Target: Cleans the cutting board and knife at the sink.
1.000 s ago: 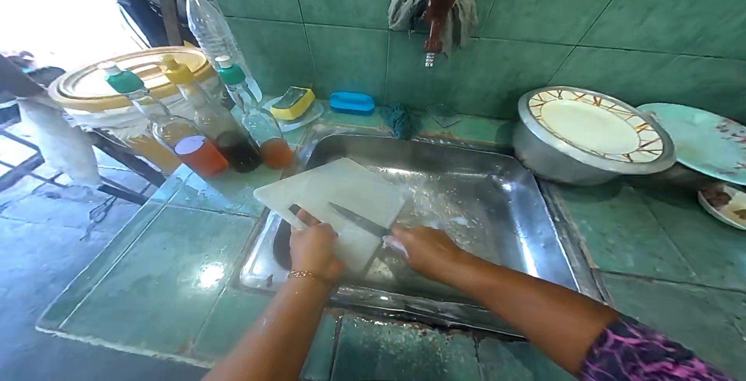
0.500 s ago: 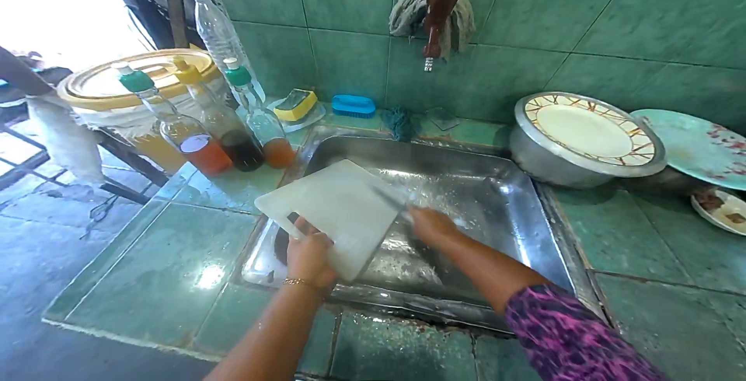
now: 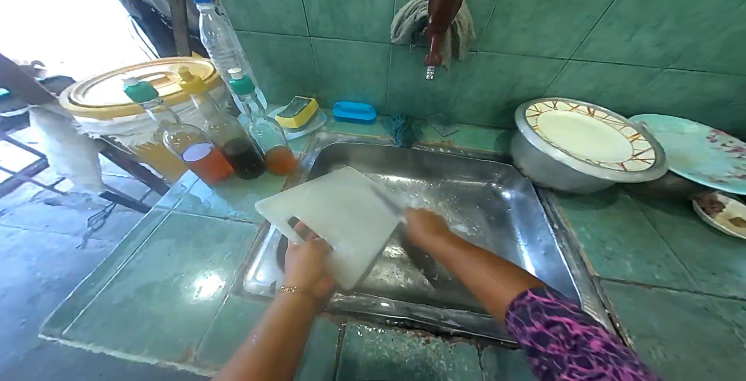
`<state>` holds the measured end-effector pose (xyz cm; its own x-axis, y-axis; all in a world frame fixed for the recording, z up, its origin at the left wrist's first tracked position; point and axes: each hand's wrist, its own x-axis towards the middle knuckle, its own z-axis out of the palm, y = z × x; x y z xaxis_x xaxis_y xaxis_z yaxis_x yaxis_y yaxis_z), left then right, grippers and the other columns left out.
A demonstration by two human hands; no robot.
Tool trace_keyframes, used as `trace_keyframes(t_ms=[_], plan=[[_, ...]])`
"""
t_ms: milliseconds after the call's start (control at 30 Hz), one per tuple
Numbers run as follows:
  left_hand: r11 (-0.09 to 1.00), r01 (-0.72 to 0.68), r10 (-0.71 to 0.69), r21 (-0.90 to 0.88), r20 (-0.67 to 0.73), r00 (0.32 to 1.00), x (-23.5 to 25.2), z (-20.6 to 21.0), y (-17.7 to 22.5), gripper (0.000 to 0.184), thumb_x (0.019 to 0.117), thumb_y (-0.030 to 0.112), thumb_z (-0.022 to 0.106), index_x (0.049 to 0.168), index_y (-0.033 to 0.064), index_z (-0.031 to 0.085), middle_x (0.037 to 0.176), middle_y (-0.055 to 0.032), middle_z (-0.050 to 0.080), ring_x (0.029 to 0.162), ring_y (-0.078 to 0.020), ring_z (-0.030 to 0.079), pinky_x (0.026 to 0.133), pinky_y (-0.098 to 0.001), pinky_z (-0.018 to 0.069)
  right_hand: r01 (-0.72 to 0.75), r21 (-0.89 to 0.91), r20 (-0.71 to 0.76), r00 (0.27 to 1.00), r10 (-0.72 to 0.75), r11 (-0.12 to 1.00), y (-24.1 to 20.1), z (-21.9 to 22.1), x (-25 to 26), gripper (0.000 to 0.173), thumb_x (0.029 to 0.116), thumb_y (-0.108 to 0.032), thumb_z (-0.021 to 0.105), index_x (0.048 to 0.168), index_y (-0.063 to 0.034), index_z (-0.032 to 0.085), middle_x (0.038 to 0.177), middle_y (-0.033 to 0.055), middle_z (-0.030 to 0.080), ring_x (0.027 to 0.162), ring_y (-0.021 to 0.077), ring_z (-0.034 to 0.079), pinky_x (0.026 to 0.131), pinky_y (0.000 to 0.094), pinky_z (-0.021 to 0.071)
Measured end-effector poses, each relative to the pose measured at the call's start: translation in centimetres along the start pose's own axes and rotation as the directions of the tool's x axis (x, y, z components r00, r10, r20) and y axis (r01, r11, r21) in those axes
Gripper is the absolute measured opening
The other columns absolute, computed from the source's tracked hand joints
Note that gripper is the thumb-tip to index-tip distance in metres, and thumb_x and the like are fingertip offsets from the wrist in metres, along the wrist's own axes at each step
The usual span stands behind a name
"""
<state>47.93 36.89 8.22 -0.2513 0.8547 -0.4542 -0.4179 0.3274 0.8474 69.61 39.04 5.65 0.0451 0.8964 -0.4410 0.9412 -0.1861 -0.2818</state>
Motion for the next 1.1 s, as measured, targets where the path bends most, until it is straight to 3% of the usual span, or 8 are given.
trace_keyframes(t_ms=[133,333,500,667,733,900,1000,1100], plan=[[0.999,0.029,-0.029,0.019,-0.013,1.000,-0.1,-0.4,0.2,0.079,0.0757,-0.027,0.048,0.146,0.0064,0.040,0.114,-0.0202,0.062,0.086,-0.0272,0.068,0.064,-0.0442,0.0588,0.290,-0.051,0.101,0.954,-0.284,0.956,-5.7,-0.2,-5.0,0.040,0.1111,-0.035,0.039,0.126,-0.0043,0.060,0.110,0.0241,0.069,0.107,0.0442,0.068,0.087,0.0634,0.0527],[0.999,0.053,-0.053,-0.009,0.014,0.999,-0.8,-0.8,-0.6,0.080,0.0753,-0.028,0.047,0.147,0.0067,0.039,0.115,-0.0200,0.065,0.085,-0.0273,0.069,0.063,-0.0435,0.0591,-0.051,-0.014,-0.034,0.998,0.051,0.999,0.1,1.3,1.8,0.034,0.1077,-0.030,0.049,0.126,-0.0061,0.065,0.118,0.0223,0.070,0.109,0.0425,0.068,0.089,0.0641,0.0532],[0.999,0.050,-0.050,0.003,-0.005,0.999,-0.8,-0.2,0.2,0.079,0.0749,-0.028,0.048,0.146,0.0057,0.040,0.113,-0.0195,0.062,0.084,-0.0267,0.068,0.063,-0.0427,0.0587,0.295,-0.065,0.060,0.955,-0.291,0.953,-6.6,-0.2,-5.2,0.040,0.1102,-0.036,0.040,0.123,-0.0051,0.061,0.106,0.0232,0.070,0.103,0.0434,0.069,0.083,0.0635,0.0533],[0.999,0.037,-0.037,0.029,0.004,0.999,-1.0,-0.8,-0.2,0.079,0.0751,-0.027,0.049,0.146,0.0050,0.039,0.114,-0.0200,0.064,0.084,-0.0262,0.069,0.064,-0.0422,0.0594,-0.060,0.006,-0.023,0.998,0.060,0.998,0.9,1.1,2.4,0.037,0.1085,-0.032,0.046,0.129,-0.0067,0.065,0.124,0.0231,0.068,0.116,0.0438,0.065,0.094,0.0663,0.0505],[0.998,0.031,-0.032,0.046,0.008,0.999,-0.9,-0.7,0.1,0.079,0.0754,-0.027,0.049,0.147,0.0052,0.039,0.114,-0.0195,0.064,0.084,-0.0256,0.069,0.063,-0.0415,0.0594,-0.097,0.029,-0.017,0.995,0.097,0.995,0.6,0.6,2.3,0.036,0.1078,-0.029,0.048,0.127,-0.0044,0.066,0.125,0.0228,0.068,0.117,0.0424,0.065,0.096,0.0651,0.0499],[0.997,0.026,-0.025,0.073,-0.019,1.000,-0.4,-0.8,0.0,0.075,0.0760,-0.026,0.050,0.144,0.0035,0.042,0.113,-0.0187,0.064,0.082,-0.0241,0.068,0.063,-0.0404,0.0584,0.291,-0.002,0.058,0.955,-0.291,0.957,-6.9,0.4,-4.6,0.039,0.1101,-0.035,0.040,0.125,-0.0055,0.061,0.109,0.0231,0.070,0.106,0.0430,0.068,0.086,0.0638,0.0529],[0.998,0.030,-0.030,0.058,0.003,1.000,-0.6,-1.1,0.1,0.077,0.0756,-0.026,0.048,0.146,0.0032,0.039,0.114,-0.0196,0.064,0.083,-0.0251,0.069,0.063,-0.0415,0.0592,0.084,0.032,0.008,0.996,-0.084,0.996,-2.1,1.1,0.6,0.040,0.1099,-0.034,0.042,0.132,-0.0085,0.063,0.122,0.0230,0.068,0.116,0.0431,0.065,0.095,0.0655,0.0506],[0.999,0.024,-0.025,0.048,0.023,0.999,-0.6,-1.2,0.2,0.078,0.0749,-0.027,0.048,0.146,0.0040,0.039,0.113,-0.0195,0.064,0.083,-0.0256,0.069,0.063,-0.0416,0.0597,-0.062,0.073,-0.038,0.997,0.065,0.995,1.0,0.9,3.6,0.036,0.1082,-0.029,0.047,0.128,-0.0045,0.066,0.126,0.0234,0.067,0.118,0.0428,0.064,0.097,0.0652,0.0495]])
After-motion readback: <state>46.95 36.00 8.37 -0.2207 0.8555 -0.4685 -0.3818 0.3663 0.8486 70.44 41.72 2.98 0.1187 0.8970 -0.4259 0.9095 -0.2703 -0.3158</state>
